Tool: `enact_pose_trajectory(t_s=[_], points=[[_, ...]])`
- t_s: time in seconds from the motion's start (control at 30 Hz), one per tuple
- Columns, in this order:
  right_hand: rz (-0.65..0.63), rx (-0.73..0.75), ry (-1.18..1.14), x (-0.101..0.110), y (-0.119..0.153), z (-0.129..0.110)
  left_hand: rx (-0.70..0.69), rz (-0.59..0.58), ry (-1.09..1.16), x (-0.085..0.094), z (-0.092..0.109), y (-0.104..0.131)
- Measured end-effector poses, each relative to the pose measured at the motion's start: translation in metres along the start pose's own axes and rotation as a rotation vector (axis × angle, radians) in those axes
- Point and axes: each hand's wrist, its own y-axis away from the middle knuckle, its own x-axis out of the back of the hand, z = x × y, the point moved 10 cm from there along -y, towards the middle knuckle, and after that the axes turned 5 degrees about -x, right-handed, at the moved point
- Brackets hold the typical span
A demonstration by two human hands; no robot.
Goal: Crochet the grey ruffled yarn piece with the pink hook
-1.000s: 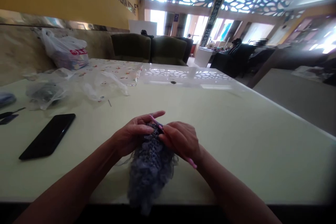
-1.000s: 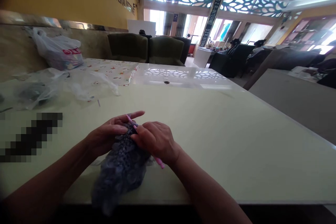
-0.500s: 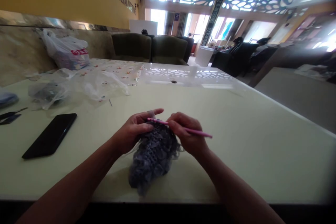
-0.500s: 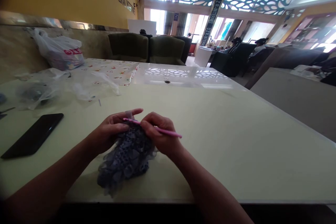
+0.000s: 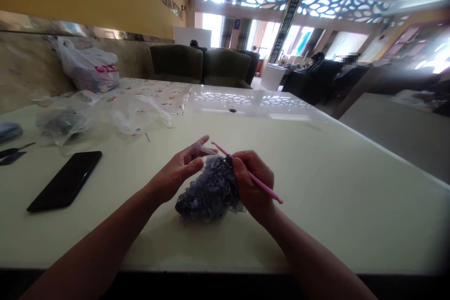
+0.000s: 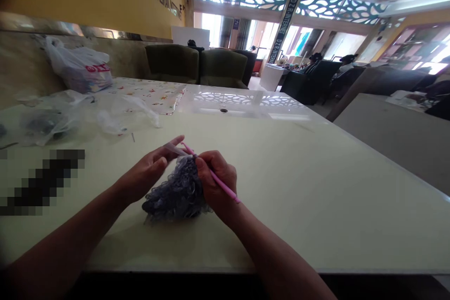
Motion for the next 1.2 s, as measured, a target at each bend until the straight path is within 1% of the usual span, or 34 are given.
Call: enact_pose_trajectory(t_s=[0.07,0.13,0.23,0.3,0.33,0.4,0.47,0.53,0.57,0.63,0.7,0.73,0.8,0.87,0.93,1.0,1.1,1.13,1.17,1.2], points=[[-0.084,0.083,-0.002,-0.011,0.003,-0.006,0.064,-0.016,0.268,-0.012,-0.007,0.004],[-0.166,0.203,0.003,-0.02,0.006,-0.015,0.117,0.007,0.387,-0.018,-0.012,0.008],[-0.293,0.329,0.043,-0.028,0.007,-0.022,0.142,0.035,0.375,-0.019,-0.013,0.011],[-0.37,0.382,0.153,-0.034,0.006,-0.023,0.157,0.035,0.319,-0.017,-0.012,0.011],[-0.383,0.424,0.246,-0.037,0.007,-0.024,0.16,0.042,0.28,-0.015,-0.012,0.011],[-0.328,0.544,0.482,-0.041,0.01,-0.03,0.145,0.09,0.184,-0.009,-0.01,0.01],[-0.216,0.663,0.708,-0.044,0.018,-0.039,0.123,0.156,0.117,-0.003,-0.008,0.009],[-0.133,0.734,0.839,-0.047,0.027,-0.044,0.141,0.187,0.17,-0.004,-0.01,0.01],[-0.116,0.756,0.856,-0.048,0.031,-0.046,0.17,0.175,0.243,-0.007,-0.012,0.01],[-0.112,0.784,0.807,-0.046,0.038,-0.049,0.247,0.102,0.416,-0.018,-0.017,0.012],[-0.108,0.8,0.679,-0.04,0.042,-0.052,0.289,0.002,0.523,-0.026,-0.015,0.012],[-0.108,0.799,0.605,-0.036,0.042,-0.053,0.285,-0.042,0.544,-0.027,-0.012,0.012],[-0.113,0.763,0.462,-0.03,0.039,-0.055,0.25,-0.095,0.545,-0.022,-0.006,0.01],[-0.144,0.668,0.329,-0.026,0.03,-0.054,0.199,-0.096,0.524,-0.011,-0.001,0.007],[-0.203,0.52,0.206,-0.023,0.018,-0.048,0.167,-0.073,0.498,0.0,0.002,0.004],[-0.284,0.338,0.095,-0.023,0.007,-0.037,0.152,-0.055,0.47,0.007,0.003,0.003],[-0.393,0.056,-0.066,-0.023,-0.003,-0.013,0.151,-0.057,0.411,0.008,0.003,0.002],[-0.419,-0.014,-0.121,-0.024,-0.004,-0.007,0.144,-0.055,0.377,0.008,0.003,0.002],[-0.437,-0.058,-0.159,-0.025,-0.004,-0.002,0.137,-0.052,0.336,0.007,0.002,0.002],[-0.446,-0.066,-0.168,-0.027,-0.004,0.0,0.133,-0.051,0.296,0.004,0.001,0.003]])
